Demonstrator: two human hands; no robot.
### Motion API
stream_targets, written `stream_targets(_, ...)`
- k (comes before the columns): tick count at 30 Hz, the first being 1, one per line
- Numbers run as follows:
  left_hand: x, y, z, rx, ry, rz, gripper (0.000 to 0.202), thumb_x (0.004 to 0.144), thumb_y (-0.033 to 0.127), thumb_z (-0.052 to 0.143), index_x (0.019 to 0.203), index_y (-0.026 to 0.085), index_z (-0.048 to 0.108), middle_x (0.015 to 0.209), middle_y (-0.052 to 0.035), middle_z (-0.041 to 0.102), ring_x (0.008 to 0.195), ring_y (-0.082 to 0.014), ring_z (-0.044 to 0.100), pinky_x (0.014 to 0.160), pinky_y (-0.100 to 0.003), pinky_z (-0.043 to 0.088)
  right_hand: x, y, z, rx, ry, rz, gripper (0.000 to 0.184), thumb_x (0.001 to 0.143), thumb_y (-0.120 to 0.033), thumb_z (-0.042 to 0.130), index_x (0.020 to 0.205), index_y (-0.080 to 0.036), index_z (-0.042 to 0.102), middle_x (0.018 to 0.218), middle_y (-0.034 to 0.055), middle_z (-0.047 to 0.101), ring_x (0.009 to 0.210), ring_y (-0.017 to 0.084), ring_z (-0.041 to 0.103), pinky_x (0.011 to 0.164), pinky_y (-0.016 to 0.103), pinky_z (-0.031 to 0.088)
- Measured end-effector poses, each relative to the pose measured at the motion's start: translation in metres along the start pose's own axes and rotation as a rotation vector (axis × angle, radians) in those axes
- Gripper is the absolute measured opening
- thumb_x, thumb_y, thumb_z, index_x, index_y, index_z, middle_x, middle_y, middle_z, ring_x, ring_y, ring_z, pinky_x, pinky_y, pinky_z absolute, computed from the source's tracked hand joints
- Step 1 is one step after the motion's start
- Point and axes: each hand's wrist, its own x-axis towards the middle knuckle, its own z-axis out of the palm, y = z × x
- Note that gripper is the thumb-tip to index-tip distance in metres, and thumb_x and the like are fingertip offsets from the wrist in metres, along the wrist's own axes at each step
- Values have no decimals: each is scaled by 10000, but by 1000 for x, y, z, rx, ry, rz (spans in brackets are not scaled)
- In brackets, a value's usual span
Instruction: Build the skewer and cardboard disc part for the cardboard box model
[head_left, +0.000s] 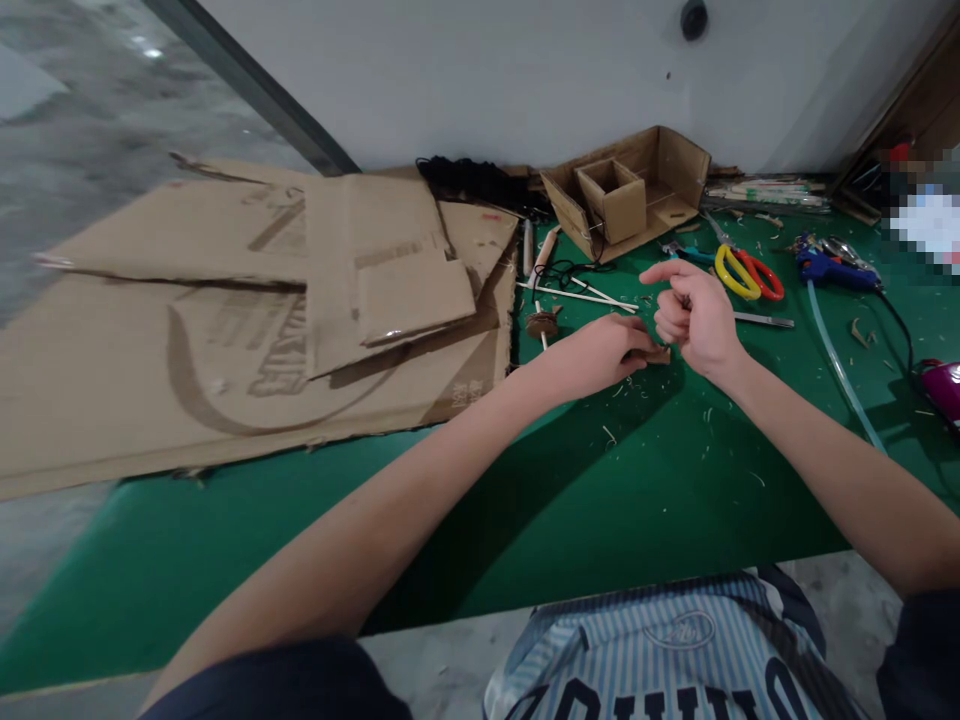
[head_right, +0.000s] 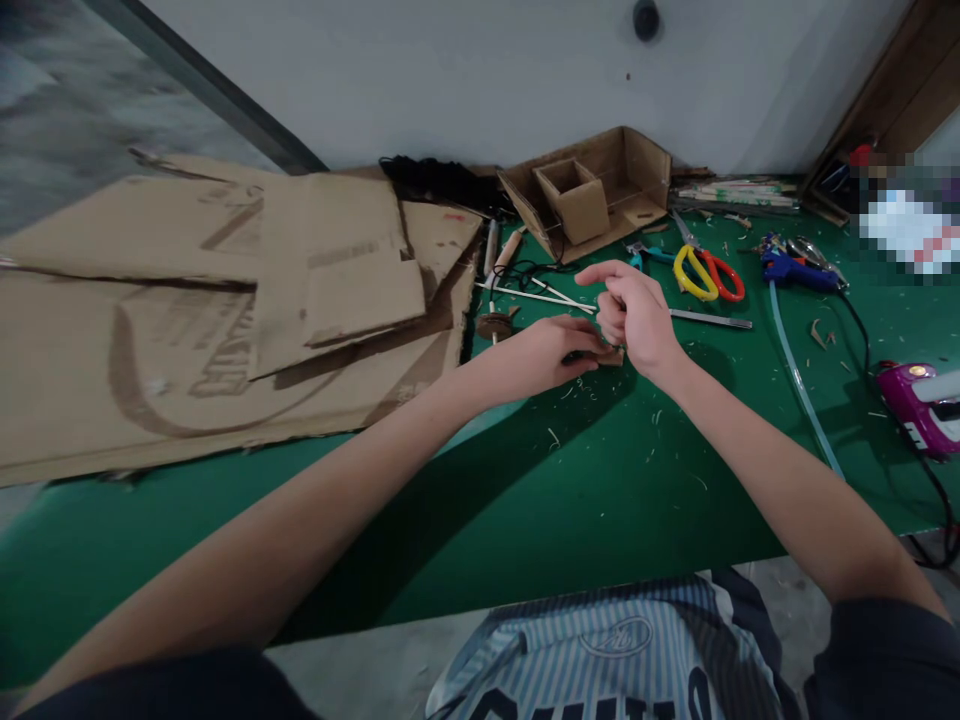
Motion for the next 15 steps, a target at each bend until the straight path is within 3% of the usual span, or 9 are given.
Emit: stream_targets(15,3,-1,0,-10,-2,-2,246,966,118,588,1079,171,799,1150,-115,771,1083,-238,711,988,-372,558,1,2,1,-31,-4,-12,153,820,-379,496,781,-248,565,483,-140,170,395,74,114,424,254,179)
